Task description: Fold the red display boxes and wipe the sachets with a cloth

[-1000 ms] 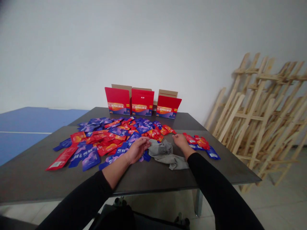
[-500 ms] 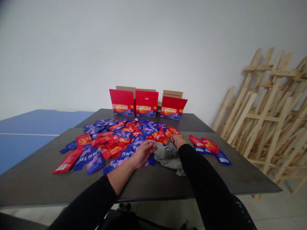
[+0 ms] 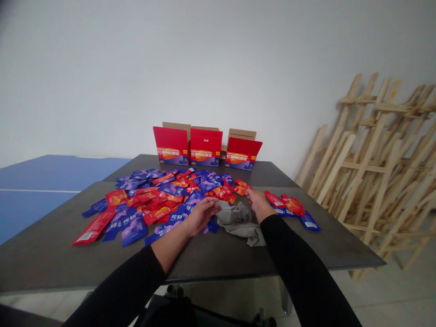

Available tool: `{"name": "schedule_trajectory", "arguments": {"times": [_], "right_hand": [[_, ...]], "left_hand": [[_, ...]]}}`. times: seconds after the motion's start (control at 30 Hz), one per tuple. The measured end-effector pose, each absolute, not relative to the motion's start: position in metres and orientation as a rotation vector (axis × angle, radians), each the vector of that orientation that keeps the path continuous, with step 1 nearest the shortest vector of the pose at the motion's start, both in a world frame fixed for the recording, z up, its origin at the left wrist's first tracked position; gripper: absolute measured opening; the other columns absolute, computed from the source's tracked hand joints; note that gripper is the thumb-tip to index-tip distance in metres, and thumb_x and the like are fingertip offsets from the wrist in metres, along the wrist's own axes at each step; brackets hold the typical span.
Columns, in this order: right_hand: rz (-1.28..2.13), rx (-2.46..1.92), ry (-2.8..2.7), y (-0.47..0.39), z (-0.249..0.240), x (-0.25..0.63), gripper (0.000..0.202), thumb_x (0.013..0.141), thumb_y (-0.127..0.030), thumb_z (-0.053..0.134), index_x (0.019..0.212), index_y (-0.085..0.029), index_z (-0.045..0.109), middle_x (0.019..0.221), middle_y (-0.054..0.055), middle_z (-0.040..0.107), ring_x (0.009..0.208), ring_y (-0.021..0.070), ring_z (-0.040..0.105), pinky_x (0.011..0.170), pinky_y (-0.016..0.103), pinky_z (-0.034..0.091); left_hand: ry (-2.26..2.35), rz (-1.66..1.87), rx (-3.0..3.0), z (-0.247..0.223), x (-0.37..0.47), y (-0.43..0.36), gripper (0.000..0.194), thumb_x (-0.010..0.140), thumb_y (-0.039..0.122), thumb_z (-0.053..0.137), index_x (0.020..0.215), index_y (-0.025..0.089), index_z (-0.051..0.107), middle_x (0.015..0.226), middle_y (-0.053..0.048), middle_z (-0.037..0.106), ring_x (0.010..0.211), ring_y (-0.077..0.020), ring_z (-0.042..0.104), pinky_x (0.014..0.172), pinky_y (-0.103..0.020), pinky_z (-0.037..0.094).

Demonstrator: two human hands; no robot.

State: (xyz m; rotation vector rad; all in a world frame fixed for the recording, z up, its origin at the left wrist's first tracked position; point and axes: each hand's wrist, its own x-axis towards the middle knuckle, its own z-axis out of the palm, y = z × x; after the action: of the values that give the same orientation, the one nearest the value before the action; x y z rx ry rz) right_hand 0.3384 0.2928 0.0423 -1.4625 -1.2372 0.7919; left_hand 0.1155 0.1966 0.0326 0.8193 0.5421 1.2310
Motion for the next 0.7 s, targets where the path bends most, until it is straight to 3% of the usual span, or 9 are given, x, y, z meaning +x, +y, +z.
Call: {"name": "schedule_trajectory", "arguments": {"times": [0.07,0.13,0.2,0.43,0.6,0.7], "right_hand": [[0.841,-1.506,-1.091,0.283,0.049,0.343,0.023,0.093,-0.034,0.057,0.096,-0.012,0.062,0.088,0.004,0.064,0.069,0.0111,0.06,0.061,0.026,0.053],[0.863,-1.487,-0.98,0.271,0.056,0.345,0.025,0.089,-0.033,0.058,0.073,-0.014,0.056,0.064,-0.001,0.057,0.049,0.0072,0.048,0.046,0.02,0.041],[0.866,-1.419,-0.926,0.254,0.062,0.341,0.028,0.083,-0.033,0.061,0.063,-0.018,0.049,0.053,-0.004,0.05,0.041,0.0059,0.039,0.039,0.019,0.033],[1.069,-1.049,-0.944,0.186,0.054,0.281,0.029,0.064,-0.04,0.07,0.063,-0.02,0.05,0.049,-0.007,0.048,0.041,0.0049,0.037,0.039,0.017,0.027],[1.264,-1.112,-1.122,0.158,0.046,0.245,0.033,0.066,-0.047,0.072,0.06,-0.019,0.055,0.05,-0.004,0.052,0.041,0.0058,0.039,0.039,0.019,0.027],[1.281,-1.174,-1.329,0.155,0.051,0.244,0.034,0.073,-0.05,0.066,0.062,-0.019,0.059,0.049,-0.004,0.052,0.039,0.0065,0.039,0.039,0.02,0.027]], "left_hand": [[0.538,1.238,0.81,0.033,0.114,0.197,0.019,0.076,0.023,0.069,0.091,0.014,0.064,0.079,-0.005,0.065,0.081,-0.0154,0.064,0.082,-0.028,0.046],[0.528,1.238,0.802,0.035,0.113,0.197,0.018,0.077,0.021,0.068,0.092,0.014,0.063,0.078,-0.005,0.065,0.08,-0.0166,0.066,0.081,-0.029,0.047],[0.521,1.225,0.798,0.037,0.111,0.195,0.018,0.078,0.02,0.067,0.094,0.014,0.062,0.078,-0.005,0.066,0.08,-0.0181,0.068,0.08,-0.029,0.049],[0.468,1.133,0.77,0.043,0.113,0.187,0.028,0.087,0.033,0.064,0.106,0.013,0.064,0.107,-0.014,0.07,0.097,-0.0212,0.068,0.089,-0.032,0.05],[0.407,1.187,0.684,0.044,0.112,0.188,0.033,0.091,0.04,0.057,0.107,0.012,0.065,0.105,-0.012,0.071,0.099,-0.0226,0.067,0.092,-0.034,0.05],[0.437,1.221,0.623,0.048,0.109,0.191,0.036,0.093,0.04,0.051,0.109,0.011,0.065,0.103,-0.013,0.071,0.099,-0.0236,0.067,0.092,-0.035,0.051]]}}
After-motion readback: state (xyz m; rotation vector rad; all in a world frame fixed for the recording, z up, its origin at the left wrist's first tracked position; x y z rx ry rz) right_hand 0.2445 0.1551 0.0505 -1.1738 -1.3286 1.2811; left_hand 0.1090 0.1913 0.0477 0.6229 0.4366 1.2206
